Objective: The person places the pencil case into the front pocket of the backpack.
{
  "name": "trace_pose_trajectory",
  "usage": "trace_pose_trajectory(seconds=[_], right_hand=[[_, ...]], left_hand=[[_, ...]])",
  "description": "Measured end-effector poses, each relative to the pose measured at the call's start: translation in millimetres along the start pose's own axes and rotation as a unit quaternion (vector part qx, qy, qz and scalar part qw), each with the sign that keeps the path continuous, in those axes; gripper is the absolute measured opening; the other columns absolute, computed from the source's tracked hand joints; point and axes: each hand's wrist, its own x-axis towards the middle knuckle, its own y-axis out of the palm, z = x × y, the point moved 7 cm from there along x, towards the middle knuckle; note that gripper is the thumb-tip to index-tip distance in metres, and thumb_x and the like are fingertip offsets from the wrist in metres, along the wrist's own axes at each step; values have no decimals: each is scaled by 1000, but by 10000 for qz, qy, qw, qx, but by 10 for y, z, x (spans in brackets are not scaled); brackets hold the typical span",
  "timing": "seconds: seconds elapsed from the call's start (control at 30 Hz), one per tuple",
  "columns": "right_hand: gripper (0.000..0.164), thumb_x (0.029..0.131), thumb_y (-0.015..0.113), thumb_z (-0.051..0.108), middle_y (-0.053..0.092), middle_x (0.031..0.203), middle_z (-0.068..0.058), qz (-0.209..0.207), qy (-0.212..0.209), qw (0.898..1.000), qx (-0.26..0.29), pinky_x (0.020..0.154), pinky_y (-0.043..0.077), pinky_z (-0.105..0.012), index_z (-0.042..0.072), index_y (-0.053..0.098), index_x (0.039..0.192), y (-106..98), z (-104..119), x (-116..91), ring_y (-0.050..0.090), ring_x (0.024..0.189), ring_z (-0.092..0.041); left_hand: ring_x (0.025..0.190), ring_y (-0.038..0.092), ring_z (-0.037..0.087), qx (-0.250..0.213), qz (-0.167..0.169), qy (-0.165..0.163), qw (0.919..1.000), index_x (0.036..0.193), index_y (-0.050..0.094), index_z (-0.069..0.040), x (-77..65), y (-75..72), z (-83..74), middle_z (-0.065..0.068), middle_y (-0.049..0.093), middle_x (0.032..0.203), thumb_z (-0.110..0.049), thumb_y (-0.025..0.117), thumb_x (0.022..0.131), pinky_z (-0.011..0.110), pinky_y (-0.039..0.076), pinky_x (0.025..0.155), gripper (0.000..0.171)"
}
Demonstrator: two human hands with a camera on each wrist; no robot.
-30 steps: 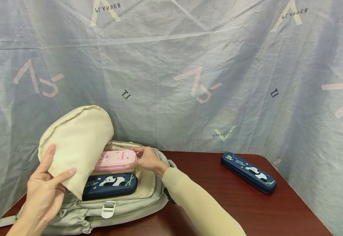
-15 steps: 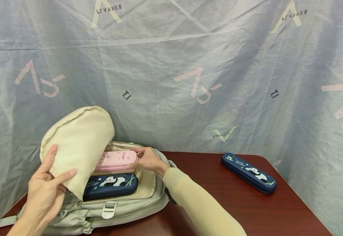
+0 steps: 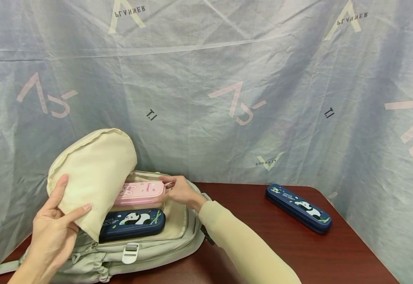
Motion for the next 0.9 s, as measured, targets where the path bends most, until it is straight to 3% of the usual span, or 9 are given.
trace_pose_trajectory(seconds=[0.23, 0.43, 0.67, 0.9], right_hand=[[74, 84, 90, 12, 59, 149, -14, 31, -114, 9995, -281, 110, 49, -49, 9, 59, 152, -217, 116, -151, 53, 135, -38], [74, 88, 88, 13, 56, 153, -14, -33, -230, 9986, -473, 116, 43, -54, 9, 56, 154, -484, 166, -367, 50, 139, -40], [75, 88, 89, 18, 55, 153, -9, -231, -125, 9975, -660, 112, 47, -53, 14, 55, 155, -897, 81, -702, 51, 137, -36], [75, 88, 89, 21, 53, 154, -12, -610, -53, 9930, -1011, 108, 50, -55, 13, 55, 155, -1360, -48, -1078, 53, 133, -33]], left_hand=[[131, 57, 8, 6, -11, 31, 10000, 166, 36, -26, -5, -6, -1, -3, -2, 176, 35, 49, 91, 30, 61, 88, 98], [131, 57, 9, -30, 2, 50, 10000, 166, 36, -26, -2, -11, -3, -3, -3, 176, 35, 49, 90, 29, 62, 88, 98], [133, 53, 6, 28, -46, 65, 10000, 165, 38, -25, 1, -19, -9, -7, -5, 175, 36, 50, 89, 26, 62, 86, 98], [135, 51, 5, -32, -112, 21, 9999, 164, 40, -24, 9, -30, -8, -9, -6, 175, 37, 51, 88, 24, 62, 83, 98]])
